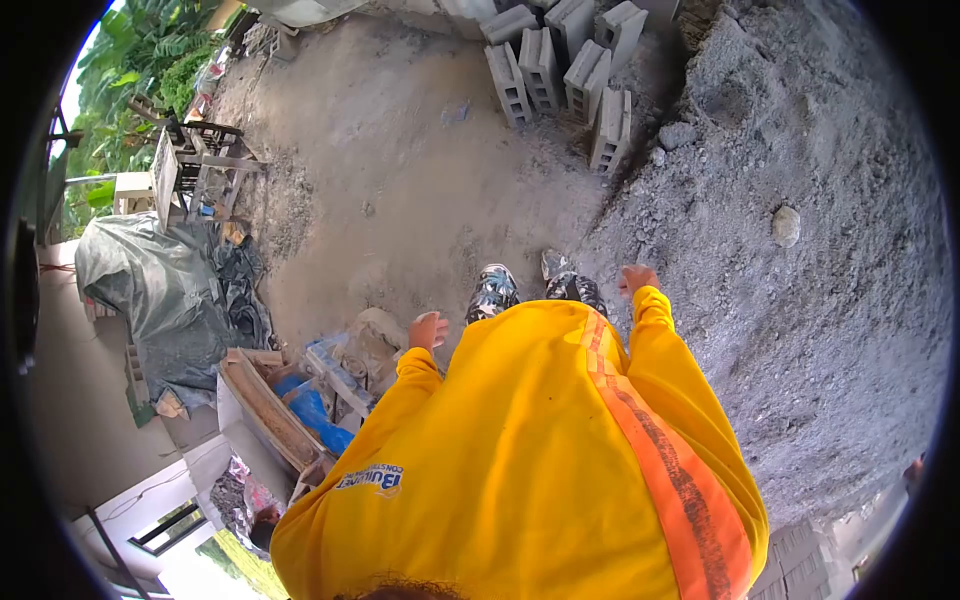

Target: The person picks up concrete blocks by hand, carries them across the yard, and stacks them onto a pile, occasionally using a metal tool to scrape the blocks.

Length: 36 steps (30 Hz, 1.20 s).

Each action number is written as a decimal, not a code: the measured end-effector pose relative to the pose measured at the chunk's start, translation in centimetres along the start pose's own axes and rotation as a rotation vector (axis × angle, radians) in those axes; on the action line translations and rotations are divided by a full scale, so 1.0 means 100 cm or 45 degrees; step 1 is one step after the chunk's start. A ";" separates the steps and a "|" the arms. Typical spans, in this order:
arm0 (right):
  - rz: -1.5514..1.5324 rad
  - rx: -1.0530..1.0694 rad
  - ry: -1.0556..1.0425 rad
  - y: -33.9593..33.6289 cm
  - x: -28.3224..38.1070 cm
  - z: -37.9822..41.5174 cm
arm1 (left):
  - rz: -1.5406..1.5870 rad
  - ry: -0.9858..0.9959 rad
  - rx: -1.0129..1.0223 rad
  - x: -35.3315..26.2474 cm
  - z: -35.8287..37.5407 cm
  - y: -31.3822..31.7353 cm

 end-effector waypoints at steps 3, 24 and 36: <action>0.192 0.020 0.003 -0.002 0.099 -0.070 | -0.086 -0.096 0.007 -0.027 -0.036 -0.016; -1.254 -0.576 0.658 0.128 0.375 -0.458 | -0.823 -0.234 0.057 -0.424 -0.283 -0.116; -1.640 -0.986 0.937 0.139 0.410 -0.616 | -0.829 -0.542 0.002 -0.417 -0.266 -0.152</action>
Point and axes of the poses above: each hand's wrist, its own z-axis away from the middle knuckle, its own y-axis out of the palm, x = y × z, the point moved 3 cm from there along -z, towards the middle knuckle, and after that the axes turned 2 degrees about -x, right-handed, at the moved point
